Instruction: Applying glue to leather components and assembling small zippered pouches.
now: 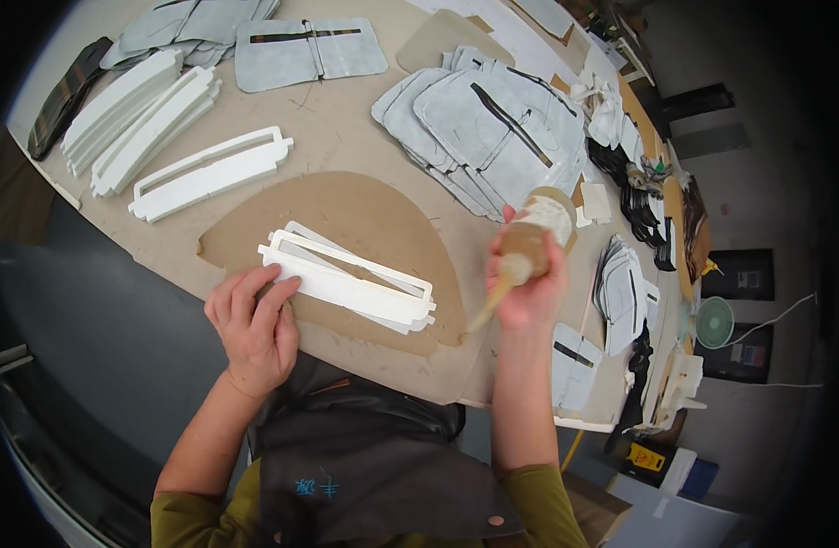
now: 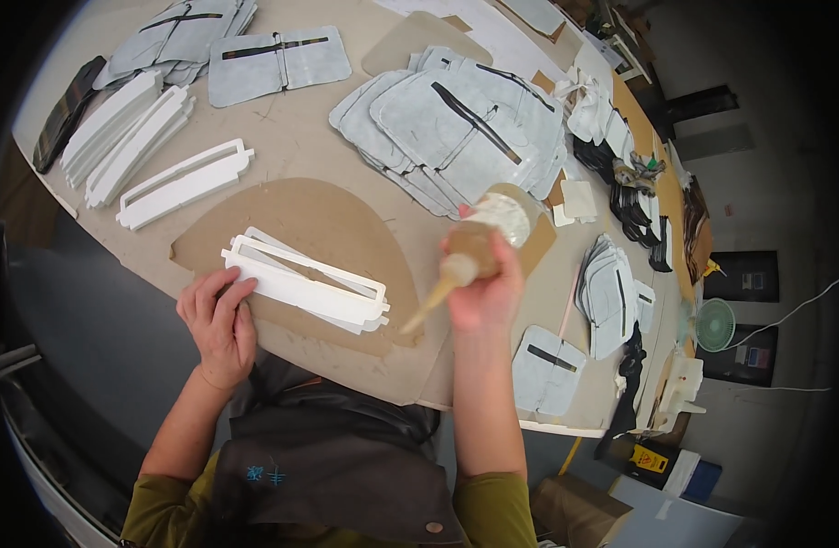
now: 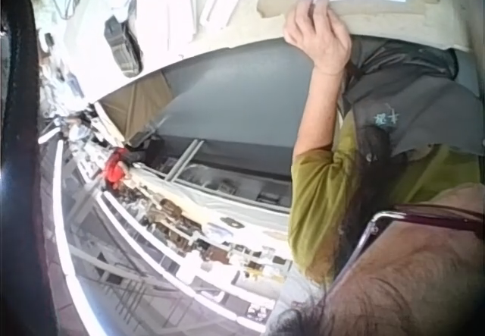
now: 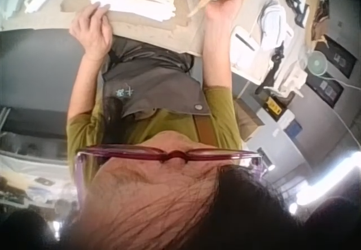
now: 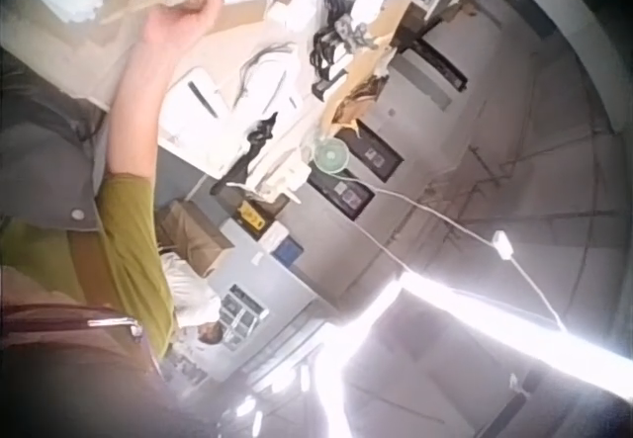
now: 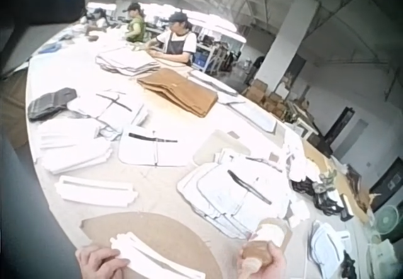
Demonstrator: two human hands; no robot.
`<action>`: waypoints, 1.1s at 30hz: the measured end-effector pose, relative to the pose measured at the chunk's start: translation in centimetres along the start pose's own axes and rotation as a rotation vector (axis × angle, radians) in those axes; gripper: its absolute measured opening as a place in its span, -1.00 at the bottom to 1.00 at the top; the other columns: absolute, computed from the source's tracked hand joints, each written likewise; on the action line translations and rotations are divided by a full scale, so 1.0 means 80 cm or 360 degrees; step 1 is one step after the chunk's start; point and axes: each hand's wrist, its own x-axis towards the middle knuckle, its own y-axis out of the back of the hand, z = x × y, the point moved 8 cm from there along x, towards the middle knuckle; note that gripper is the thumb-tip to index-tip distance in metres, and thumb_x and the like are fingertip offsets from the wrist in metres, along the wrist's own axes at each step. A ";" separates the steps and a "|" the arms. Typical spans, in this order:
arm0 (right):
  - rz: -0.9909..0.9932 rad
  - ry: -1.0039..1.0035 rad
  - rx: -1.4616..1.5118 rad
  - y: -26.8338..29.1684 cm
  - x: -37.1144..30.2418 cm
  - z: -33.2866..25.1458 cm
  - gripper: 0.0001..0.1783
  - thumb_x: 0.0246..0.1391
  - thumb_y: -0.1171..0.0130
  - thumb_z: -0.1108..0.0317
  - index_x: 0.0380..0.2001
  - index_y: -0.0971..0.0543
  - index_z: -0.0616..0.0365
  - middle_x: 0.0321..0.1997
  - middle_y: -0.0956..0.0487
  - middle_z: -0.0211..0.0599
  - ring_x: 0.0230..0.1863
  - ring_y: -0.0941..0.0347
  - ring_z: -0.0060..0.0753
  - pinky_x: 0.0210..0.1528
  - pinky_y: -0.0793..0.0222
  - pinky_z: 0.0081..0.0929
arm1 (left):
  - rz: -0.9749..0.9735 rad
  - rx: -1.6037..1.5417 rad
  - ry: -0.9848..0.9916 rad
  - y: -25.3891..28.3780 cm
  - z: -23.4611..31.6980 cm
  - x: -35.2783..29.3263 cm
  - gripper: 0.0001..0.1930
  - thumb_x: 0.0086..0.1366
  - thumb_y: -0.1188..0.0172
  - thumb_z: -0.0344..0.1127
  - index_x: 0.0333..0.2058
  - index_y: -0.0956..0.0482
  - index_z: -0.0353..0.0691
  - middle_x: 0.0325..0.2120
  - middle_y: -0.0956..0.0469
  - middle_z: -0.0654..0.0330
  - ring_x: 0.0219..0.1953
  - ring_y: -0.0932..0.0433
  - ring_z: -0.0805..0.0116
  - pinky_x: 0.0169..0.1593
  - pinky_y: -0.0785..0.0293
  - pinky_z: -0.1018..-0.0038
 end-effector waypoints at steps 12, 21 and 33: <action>-0.0737 0.0014 -0.0099 -0.175 -0.029 -0.008 -0.33 0.13 -0.34 0.28 0.22 -0.33 0.30 0.03 -0.54 -0.20 0.01 -0.51 -0.34 0.12 -0.44 -0.36 | 0.0129 -0.0149 0.0014 0.005 -0.004 -0.005 -0.44 0.00 -0.22 -0.43 0.08 -0.47 -0.20 0.03 -0.50 0.14 0.05 -0.43 0.11 0.15 -0.19 0.19; -0.1041 0.0169 -0.0479 -0.257 -0.058 0.048 -0.44 -0.01 -0.45 0.48 0.04 -0.42 0.29 -0.10 -0.59 -0.28 -0.14 -0.54 -0.53 -0.08 -0.50 -0.54 | 0.0157 -0.0219 0.0012 0.006 -0.009 -0.008 -0.35 0.01 -0.24 -0.40 0.16 -0.38 -0.32 0.03 -0.48 0.04 0.14 -0.42 0.03 0.17 -0.19 0.18; -0.0985 0.0107 -0.0686 -0.240 -0.043 0.047 -0.44 -0.07 -0.46 0.53 0.01 -0.44 0.32 -0.11 -0.61 -0.21 -0.16 -0.59 -0.46 -0.13 -0.57 -0.48 | 0.0113 -0.0223 0.0023 0.006 -0.008 -0.005 -0.34 0.01 -0.23 -0.38 0.18 -0.39 -0.31 0.03 -0.49 0.06 0.13 -0.41 0.07 0.17 -0.18 0.18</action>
